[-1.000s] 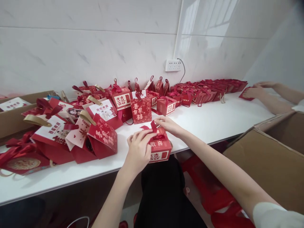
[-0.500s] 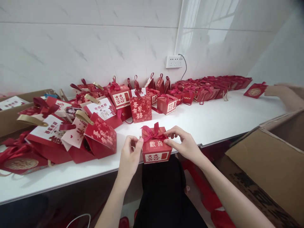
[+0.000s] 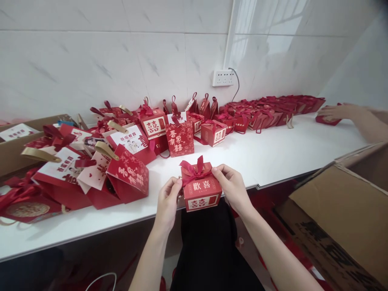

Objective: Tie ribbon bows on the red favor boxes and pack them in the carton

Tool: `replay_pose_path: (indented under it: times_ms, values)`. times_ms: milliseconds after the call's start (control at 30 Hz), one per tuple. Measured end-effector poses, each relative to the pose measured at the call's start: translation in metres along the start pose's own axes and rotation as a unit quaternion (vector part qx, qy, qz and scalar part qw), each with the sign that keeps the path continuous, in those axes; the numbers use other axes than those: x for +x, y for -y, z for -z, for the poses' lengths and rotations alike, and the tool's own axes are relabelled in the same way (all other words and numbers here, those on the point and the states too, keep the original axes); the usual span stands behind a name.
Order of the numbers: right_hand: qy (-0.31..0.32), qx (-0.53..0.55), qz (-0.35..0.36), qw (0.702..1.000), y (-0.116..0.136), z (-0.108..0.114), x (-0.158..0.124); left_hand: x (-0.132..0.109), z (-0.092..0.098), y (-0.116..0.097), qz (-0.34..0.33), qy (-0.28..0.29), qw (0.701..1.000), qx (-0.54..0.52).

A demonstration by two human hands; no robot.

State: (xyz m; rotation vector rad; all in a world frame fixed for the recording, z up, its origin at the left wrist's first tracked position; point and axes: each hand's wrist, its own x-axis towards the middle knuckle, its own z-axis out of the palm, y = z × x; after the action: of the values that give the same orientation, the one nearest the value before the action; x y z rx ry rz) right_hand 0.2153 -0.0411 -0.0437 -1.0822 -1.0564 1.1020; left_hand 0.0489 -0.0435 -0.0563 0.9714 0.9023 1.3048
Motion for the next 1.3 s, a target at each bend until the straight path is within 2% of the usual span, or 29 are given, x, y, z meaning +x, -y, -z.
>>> replay_pose_path:
  times_ms: [200, 467, 600, 667, 733, 800, 867, 900, 967, 1033, 1100, 1233, 1300]
  values:
    - [0.014, -0.008, -0.025, 1.0, -0.001, 0.002, 0.001, -0.001, -0.003, 0.002, -0.013, -0.013, 1.0, -0.015]
    - [0.051, 0.089, -0.064, 0.993, -0.007, 0.004, 0.0, -0.002, -0.007, 0.012, -0.061, -0.033, 0.997, 0.02]
    - [0.056, 0.15, -0.082, 0.984, -0.007, 0.002, 0.0, 0.0, -0.008, 0.015, -0.059, -0.041, 0.997, 0.012]
    - [0.051, 0.118, -0.064, 0.99, -0.007, 0.004, 0.001, 0.002, -0.003, 0.014, -0.05, -0.033, 0.998, 0.035]
    - [0.048, 0.036, -0.01, 0.998, -0.006, 0.01, 0.003, 0.004, 0.003, 0.008, -0.061, -0.033, 0.992, 0.105]
    - [0.061, -0.05, 0.059, 0.995, -0.002, 0.019, 0.005, 0.005, 0.008, -0.003, -0.13, -0.063, 0.966, 0.213]
    - [0.099, -0.12, 0.124, 0.98, 0.004, 0.028, 0.008, 0.005, 0.008, -0.018, -0.234, -0.085, 0.913, 0.324]
    - [0.125, -0.153, 0.155, 0.968, 0.009, 0.032, 0.009, 0.006, 0.006, -0.026, -0.279, -0.071, 0.883, 0.371]
    - [0.184, -0.22, 0.201, 0.937, 0.02, 0.038, 0.011, 0.007, -0.003, -0.039, -0.325, 0.005, 0.838, 0.438]
    - [0.227, -0.277, 0.225, 0.906, 0.032, 0.04, 0.011, 0.009, -0.014, -0.046, -0.332, 0.085, 0.812, 0.473]
    - [0.249, -0.325, 0.235, 0.881, 0.043, 0.039, 0.011, 0.012, -0.023, -0.047, -0.32, 0.125, 0.8, 0.492]
    - [0.257, -0.402, 0.26, 0.839, 0.055, 0.034, 0.009, 0.016, -0.029, -0.042, -0.289, 0.133, 0.794, 0.518]
    - [0.243, -0.407, 0.266, 0.839, 0.056, 0.031, 0.008, 0.016, -0.029, -0.041, -0.281, 0.134, 0.794, 0.521]
